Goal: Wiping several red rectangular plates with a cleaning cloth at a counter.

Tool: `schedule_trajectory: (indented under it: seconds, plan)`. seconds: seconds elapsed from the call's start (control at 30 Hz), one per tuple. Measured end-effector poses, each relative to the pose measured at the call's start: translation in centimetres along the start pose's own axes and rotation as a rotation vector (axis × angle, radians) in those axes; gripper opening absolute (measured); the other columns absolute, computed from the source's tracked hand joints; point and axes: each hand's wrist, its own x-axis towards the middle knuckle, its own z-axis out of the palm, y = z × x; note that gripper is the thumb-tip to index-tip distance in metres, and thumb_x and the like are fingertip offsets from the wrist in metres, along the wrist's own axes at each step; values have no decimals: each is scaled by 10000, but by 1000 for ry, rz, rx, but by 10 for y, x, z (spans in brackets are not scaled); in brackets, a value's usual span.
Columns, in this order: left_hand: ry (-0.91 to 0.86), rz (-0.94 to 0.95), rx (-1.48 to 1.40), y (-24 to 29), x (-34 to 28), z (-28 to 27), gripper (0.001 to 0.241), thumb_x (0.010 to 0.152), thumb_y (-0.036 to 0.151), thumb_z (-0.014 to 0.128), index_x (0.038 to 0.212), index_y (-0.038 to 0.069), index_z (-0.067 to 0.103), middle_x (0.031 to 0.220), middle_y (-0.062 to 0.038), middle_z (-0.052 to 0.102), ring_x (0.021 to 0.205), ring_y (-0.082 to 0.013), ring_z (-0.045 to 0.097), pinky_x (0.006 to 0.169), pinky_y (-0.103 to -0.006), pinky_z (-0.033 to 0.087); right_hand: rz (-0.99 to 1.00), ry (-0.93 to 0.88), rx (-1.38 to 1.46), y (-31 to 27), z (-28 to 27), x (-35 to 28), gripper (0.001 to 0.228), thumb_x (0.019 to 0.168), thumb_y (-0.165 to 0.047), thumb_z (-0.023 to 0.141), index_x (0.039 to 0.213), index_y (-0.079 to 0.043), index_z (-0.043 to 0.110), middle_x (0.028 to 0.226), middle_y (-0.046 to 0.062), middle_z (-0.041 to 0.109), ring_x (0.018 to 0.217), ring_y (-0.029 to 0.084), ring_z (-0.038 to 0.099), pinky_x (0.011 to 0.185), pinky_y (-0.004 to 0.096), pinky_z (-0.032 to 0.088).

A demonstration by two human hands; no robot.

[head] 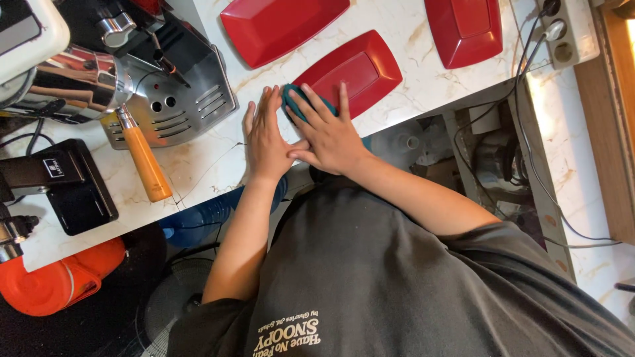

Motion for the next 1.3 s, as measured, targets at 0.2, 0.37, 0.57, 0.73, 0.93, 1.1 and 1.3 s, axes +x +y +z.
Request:
schedule_trajectory:
  seconds: [0.2, 0.37, 0.57, 0.73, 0.93, 1.1, 1.3]
  plan:
    - [-6, 25, -37, 10, 6, -10, 1094, 778, 465, 925, 1581, 92, 283, 1584, -92, 512, 1558, -277, 309, 1278, -501, 137, -39, -102, 55, 37, -11, -47, 862, 1025, -753, 256, 1660, -175, 333, 1731, 114, 232, 1607, 269, 125, 1193, 674, -120]
    - [21, 52, -29, 8, 7, -7, 1097, 801, 490, 921, 1586, 96, 263, 1583, -99, 510, 1564, -282, 311, 1284, -493, 134, 215, -117, -64, 90, -19, -53, 945, 1013, -780, 202, 1691, -122, 169, 1751, 179, 146, 1597, 295, 30, 1185, 645, -151]
    - [-5, 35, 1, 11, 5, -7, 1074, 811, 488, 913, 1580, 107, 268, 1581, -113, 511, 1557, -278, 320, 1282, -490, 130, 378, -58, 80, 121, -30, -13, 917, 1034, -736, 199, 1670, -75, 215, 1724, 185, 204, 1599, 320, 30, 1187, 660, -138]
    - [23, 30, 7, 10, 7, -5, 1096, 808, 479, 925, 1589, 101, 256, 1583, -120, 507, 1555, -271, 343, 1287, -478, 143, 307, 0, 122, 90, -33, 33, 878, 1035, -730, 251, 1602, -76, 396, 1699, 176, 286, 1588, 329, 73, 1177, 668, -129]
    - [51, -16, -27, 0, -1, 5, 1159, 795, 368, 910, 1642, 46, 186, 1618, -90, 509, 1555, -209, 409, 1326, -452, 166, 71, -120, -39, 24, -7, 21, 919, 1023, -777, 291, 1575, -58, 447, 1645, 168, 337, 1584, 314, 150, 1189, 664, -97]
    - [45, -8, -57, 10, 5, -5, 1170, 773, 402, 928, 1611, 35, 198, 1601, -109, 498, 1535, -234, 385, 1294, -474, 155, -49, -69, 11, 15, -14, -34, 908, 1042, -767, 220, 1644, -110, 393, 1736, 98, 257, 1620, 297, 116, 1200, 708, -96]
    - [21, 4, -9, 13, 8, -7, 1099, 787, 472, 933, 1579, 94, 270, 1582, -109, 505, 1551, -255, 335, 1284, -485, 142, 206, -214, -49, 63, -16, -73, 914, 995, -753, 219, 1675, -143, 249, 1752, 112, 129, 1580, 308, -29, 1166, 698, -113]
